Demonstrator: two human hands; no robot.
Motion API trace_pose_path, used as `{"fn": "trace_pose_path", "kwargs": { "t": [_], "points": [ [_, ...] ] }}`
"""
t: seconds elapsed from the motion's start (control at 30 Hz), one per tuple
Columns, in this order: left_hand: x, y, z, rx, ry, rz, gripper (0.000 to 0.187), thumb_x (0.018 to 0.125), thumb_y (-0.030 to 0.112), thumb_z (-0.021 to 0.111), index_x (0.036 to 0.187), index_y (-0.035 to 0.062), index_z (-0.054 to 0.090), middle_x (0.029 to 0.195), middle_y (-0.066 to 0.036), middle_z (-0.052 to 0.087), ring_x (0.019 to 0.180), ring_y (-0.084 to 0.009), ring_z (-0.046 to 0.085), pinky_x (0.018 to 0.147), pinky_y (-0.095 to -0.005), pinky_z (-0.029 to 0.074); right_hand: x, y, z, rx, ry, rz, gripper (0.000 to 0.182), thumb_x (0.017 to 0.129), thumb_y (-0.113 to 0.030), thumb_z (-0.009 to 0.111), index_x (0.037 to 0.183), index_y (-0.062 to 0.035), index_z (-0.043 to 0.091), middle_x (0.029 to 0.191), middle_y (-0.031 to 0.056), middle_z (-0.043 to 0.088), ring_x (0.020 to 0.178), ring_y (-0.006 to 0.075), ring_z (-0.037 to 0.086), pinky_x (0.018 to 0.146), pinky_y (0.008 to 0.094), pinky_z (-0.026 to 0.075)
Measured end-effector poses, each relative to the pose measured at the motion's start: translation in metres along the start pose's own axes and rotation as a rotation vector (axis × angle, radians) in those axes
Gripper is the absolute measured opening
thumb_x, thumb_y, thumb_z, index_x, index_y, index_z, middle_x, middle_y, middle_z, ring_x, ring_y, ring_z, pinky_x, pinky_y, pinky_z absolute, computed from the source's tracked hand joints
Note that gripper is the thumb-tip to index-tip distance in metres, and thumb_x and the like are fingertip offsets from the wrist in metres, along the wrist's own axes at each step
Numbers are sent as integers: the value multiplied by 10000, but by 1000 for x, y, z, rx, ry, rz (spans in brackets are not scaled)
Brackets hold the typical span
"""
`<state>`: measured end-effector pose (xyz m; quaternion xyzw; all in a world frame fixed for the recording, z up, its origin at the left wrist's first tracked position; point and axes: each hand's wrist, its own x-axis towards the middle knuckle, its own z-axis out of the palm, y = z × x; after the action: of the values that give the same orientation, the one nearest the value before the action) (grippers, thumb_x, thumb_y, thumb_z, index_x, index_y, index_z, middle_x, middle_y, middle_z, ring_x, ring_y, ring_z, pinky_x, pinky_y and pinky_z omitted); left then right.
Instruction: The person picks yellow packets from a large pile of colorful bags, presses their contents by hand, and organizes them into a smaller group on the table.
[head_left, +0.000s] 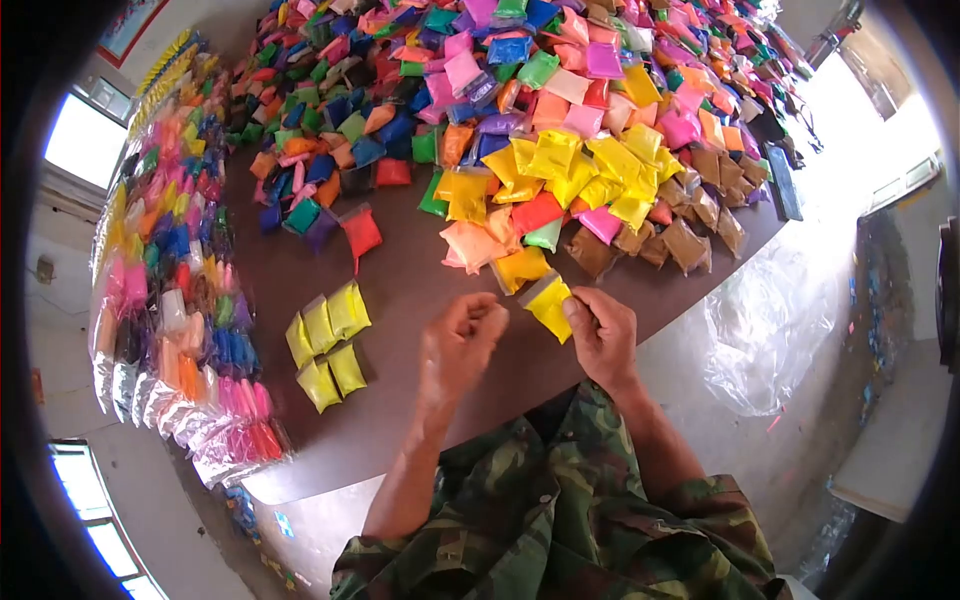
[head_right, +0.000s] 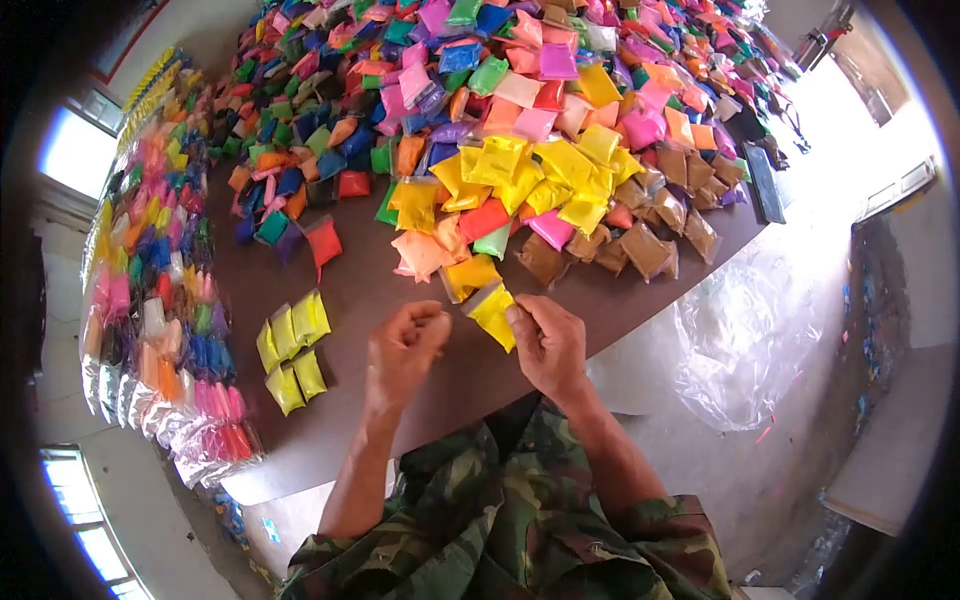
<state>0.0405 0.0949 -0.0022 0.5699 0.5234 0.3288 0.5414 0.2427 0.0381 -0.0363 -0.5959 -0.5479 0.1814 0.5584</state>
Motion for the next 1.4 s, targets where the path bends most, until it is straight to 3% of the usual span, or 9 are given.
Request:
{"fn": "trace_pose_path", "kwargs": {
  "t": [0.13,0.27,0.47,0.63,0.93,1.03,1.1,1.2,1.4],
  "points": [
    [-7,3,32,-170,-100,-59,365,977,156,780,1264,-47,680,982,-51,743,862,-79,663,766,-259,553,0,0,-6,-22,-109,-57,94,966,-46,697,1038,15,700,805,157,658,671,331,648,604,379,502],
    [3,-31,41,-287,-134,74,210,1002,142,747,1160,6,724,938,-10,729,856,-59,639,764,-251,539,4,-11,-3,-53,-214,-100,99,918,-36,718,1011,-4,706,799,158,662,683,347,660,598,399,504],
    [-10,-19,25,-144,-129,124,233,1013,164,742,1173,-5,721,974,-10,722,895,-58,630,812,-255,538,2,-3,-5,-97,-296,-158,91,876,-39,746,954,-13,707,766,157,652,666,365,637,583,420,478],
    [-8,-10,26,-96,-125,206,157,995,133,728,1065,-6,739,873,-80,756,819,-82,686,737,-297,579,4,-10,-7,-78,-341,-173,92,877,-62,770,927,-13,711,740,156,636,646,362,618,572,417,458],
    [11,20,3,344,-156,272,114,966,171,743,976,57,747,894,-158,747,781,-251,746,693,-351,577,4,-11,-6,-105,-332,-131,91,871,-56,770,899,10,713,709,140,619,607,314,612,548,388,455],
    [44,56,-40,520,23,231,121,948,197,756,998,87,744,909,-161,744,800,-313,742,706,-386,581,2,-16,-3,-134,-319,-91,97,850,-54,778,881,12,715,693,131,613,595,297,605,544,381,461],
    [89,49,-74,500,144,434,149,926,185,764,1025,78,738,926,-136,746,841,-295,745,739,-410,585,3,-17,-2,-151,-307,-82,108,829,-55,789,875,11,716,692,126,616,586,289,604,540,373,464],
    [151,60,-110,777,193,725,220,891,150,774,1095,83,728,1143,-121,732,1061,-277,715,855,-419,581,4,-15,-1,-207,-296,-73,115,808,-58,796,871,2,721,688,121,617,574,282,602,536,377,466],
    [261,48,-119,1262,20,899,461,845,99,756,1295,125,662,1579,-142,455,1444,-362,450,1100,-506,479,-4,1,-2,-237,-270,-20,119,772,-63,791,824,-15,694,667,111,605,559,282,591,539,389,461]
  ]
}}
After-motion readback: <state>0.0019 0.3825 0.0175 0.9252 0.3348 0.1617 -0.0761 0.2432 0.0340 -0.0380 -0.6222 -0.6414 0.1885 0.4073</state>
